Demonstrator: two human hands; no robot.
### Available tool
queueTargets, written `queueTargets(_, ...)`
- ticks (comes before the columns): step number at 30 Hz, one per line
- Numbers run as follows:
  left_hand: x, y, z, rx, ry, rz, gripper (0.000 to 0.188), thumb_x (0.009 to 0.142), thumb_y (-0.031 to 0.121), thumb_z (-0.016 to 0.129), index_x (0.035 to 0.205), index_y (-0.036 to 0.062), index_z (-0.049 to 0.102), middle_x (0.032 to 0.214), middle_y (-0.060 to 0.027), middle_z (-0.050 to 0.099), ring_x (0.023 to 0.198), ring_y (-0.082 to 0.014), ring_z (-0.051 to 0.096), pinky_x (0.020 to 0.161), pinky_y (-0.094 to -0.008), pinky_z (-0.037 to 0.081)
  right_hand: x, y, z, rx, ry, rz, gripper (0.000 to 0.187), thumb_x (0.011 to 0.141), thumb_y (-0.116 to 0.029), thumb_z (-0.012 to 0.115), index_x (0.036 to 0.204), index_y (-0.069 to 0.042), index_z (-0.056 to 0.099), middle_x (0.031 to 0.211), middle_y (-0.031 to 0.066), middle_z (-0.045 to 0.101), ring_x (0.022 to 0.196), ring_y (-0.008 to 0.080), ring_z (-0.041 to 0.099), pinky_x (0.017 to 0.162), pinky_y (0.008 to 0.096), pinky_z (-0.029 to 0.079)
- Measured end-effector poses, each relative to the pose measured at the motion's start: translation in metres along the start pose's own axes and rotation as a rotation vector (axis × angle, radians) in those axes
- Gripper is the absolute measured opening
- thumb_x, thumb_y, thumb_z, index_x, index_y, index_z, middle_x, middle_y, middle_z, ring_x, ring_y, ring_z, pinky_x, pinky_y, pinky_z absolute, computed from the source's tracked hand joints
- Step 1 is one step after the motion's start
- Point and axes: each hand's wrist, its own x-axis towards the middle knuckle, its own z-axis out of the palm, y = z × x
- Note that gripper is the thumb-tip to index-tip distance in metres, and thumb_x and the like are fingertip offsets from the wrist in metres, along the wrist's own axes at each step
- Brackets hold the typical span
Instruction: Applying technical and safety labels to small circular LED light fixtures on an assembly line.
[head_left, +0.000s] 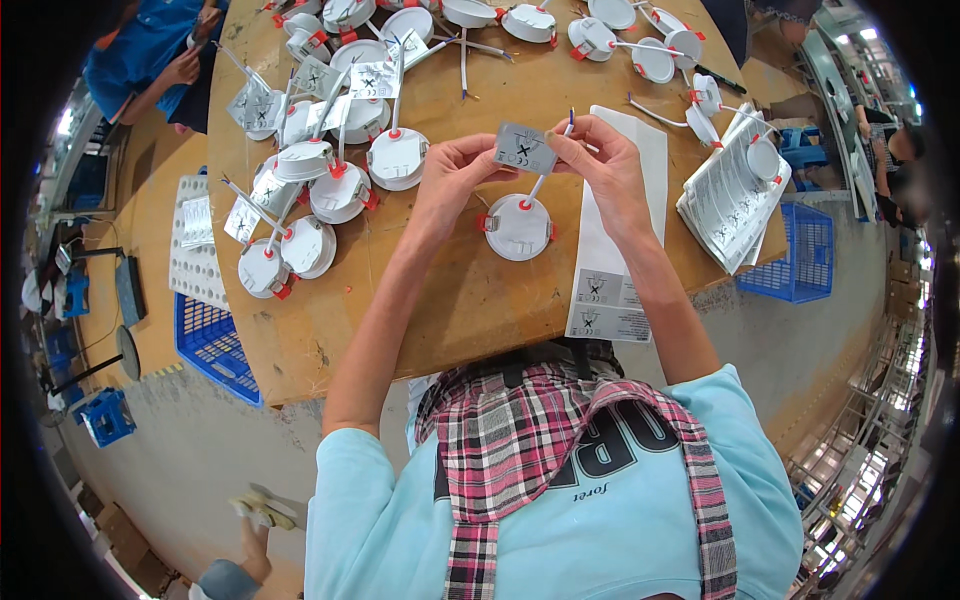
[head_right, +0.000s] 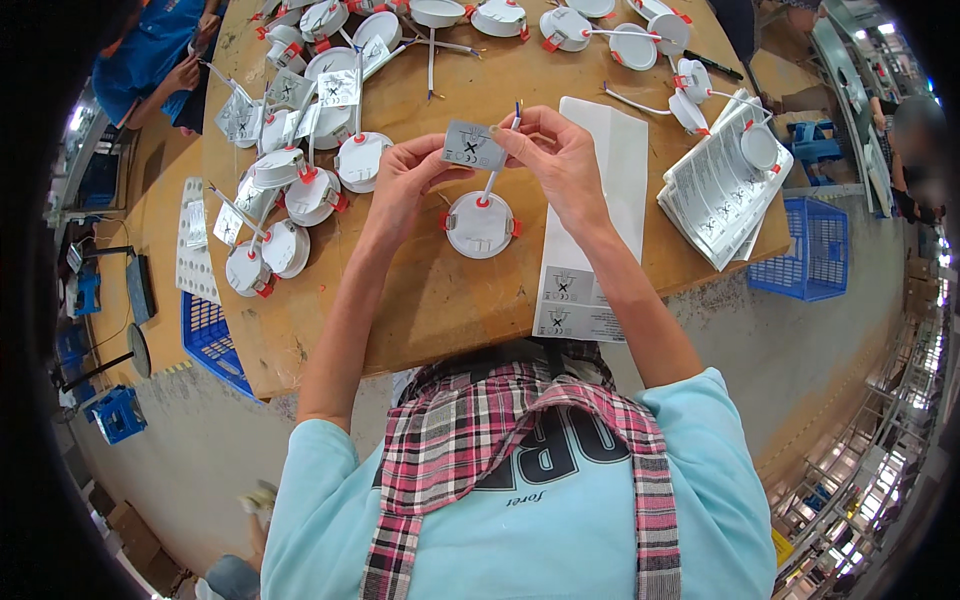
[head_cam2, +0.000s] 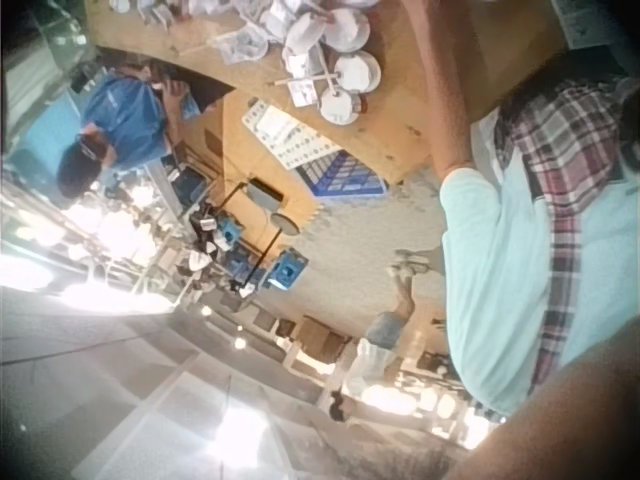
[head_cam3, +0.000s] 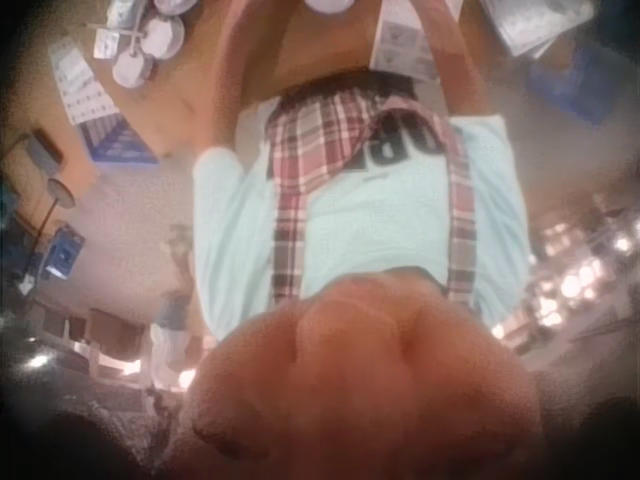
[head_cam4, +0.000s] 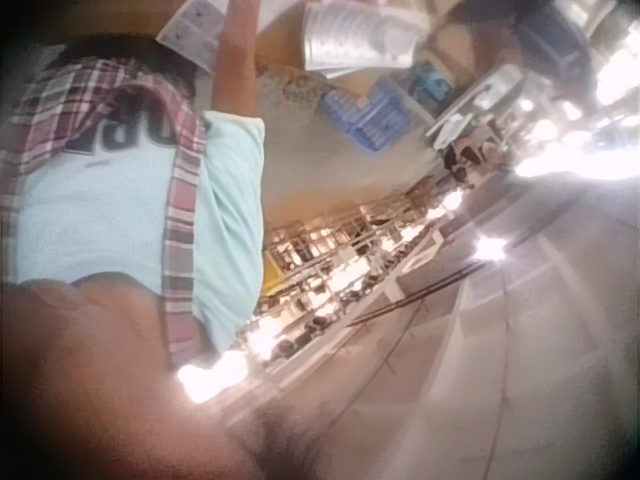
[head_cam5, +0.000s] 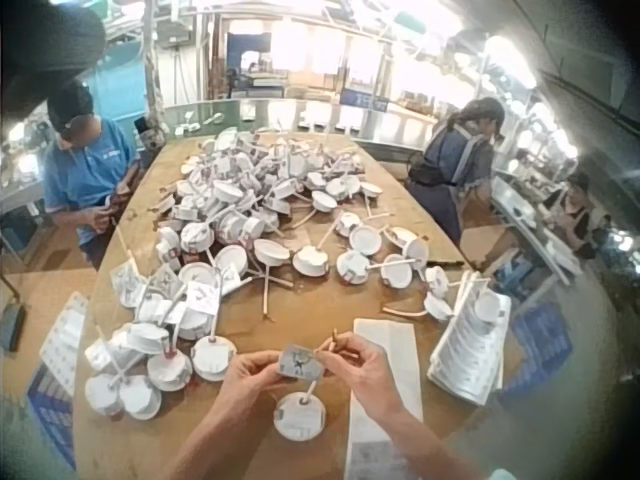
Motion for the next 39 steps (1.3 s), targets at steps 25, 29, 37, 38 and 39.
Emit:
queueTargets(25,0.001,0.015,0.004,0.197,0.005,0.052,0.027,0.091,0.014,0.058,0.111,-0.0036,0.06,0.094,-0.011,0.068,0.084,-0.017,0.067,0.076,-0.0262,0.054,0.006,0.003,-0.005,-0.171,0.008,-0.003,0.015,0.085,-0.019,0.067,0.088,-0.005,0.064,0.074,0.0017,0.062,0.067,0.0077,0.058,0.062,0.0213,0.048)
queueTargets(29,0.0,0.016,0.006,0.183,0.0,0.059,0.027,0.091,0.013,0.058,0.111,-0.0031,0.059,0.095,-0.0118,0.068,0.084,-0.0185,0.068,0.076,-0.0268,0.054,0.006,0.004,-0.005,-0.192,0.01,-0.008,0.015,0.085,-0.02,0.067,0.088,-0.005,0.064,0.073,0.0017,0.062,0.066,0.0077,0.058,0.062,0.0216,0.048)
queueTargets(37,-0.001,0.019,0.011,0.176,0.001,0.045,0.027,0.09,0.011,0.058,0.113,-0.003,0.059,0.095,-0.0123,0.068,0.084,-0.0193,0.068,0.076,-0.028,0.054,0.005,0.0,-0.006,-0.214,0.017,-0.011,0.017,0.086,-0.019,0.065,0.087,-0.002,0.063,0.073,0.0026,0.062,0.066,0.0077,0.058,0.062,0.0223,0.049)
queueTargets(38,-0.001,0.019,0.011,0.18,0.008,0.042,0.026,0.09,0.009,0.056,0.112,-0.0039,0.059,0.094,-0.0123,0.068,0.084,-0.0181,0.068,0.075,-0.0271,0.054,0.004,-0.003,-0.004,-0.222,0.013,-0.003,0.017,0.086,-0.018,0.065,0.087,-0.001,0.062,0.073,0.003,0.062,0.066,0.0079,0.059,0.062,0.0223,0.05)
queueTargets(39,-0.001,0.02,0.011,0.184,0.014,0.04,0.024,0.09,0.008,0.055,0.11,-0.0048,0.06,0.093,-0.0124,0.068,0.084,-0.0169,0.068,0.075,-0.0261,0.055,0.003,-0.005,-0.004,-0.229,0.01,0.005,0.018,0.086,-0.018,0.065,0.087,0.0,0.062,0.073,0.0035,0.063,0.066,0.0081,0.059,0.062,0.0223,0.05)
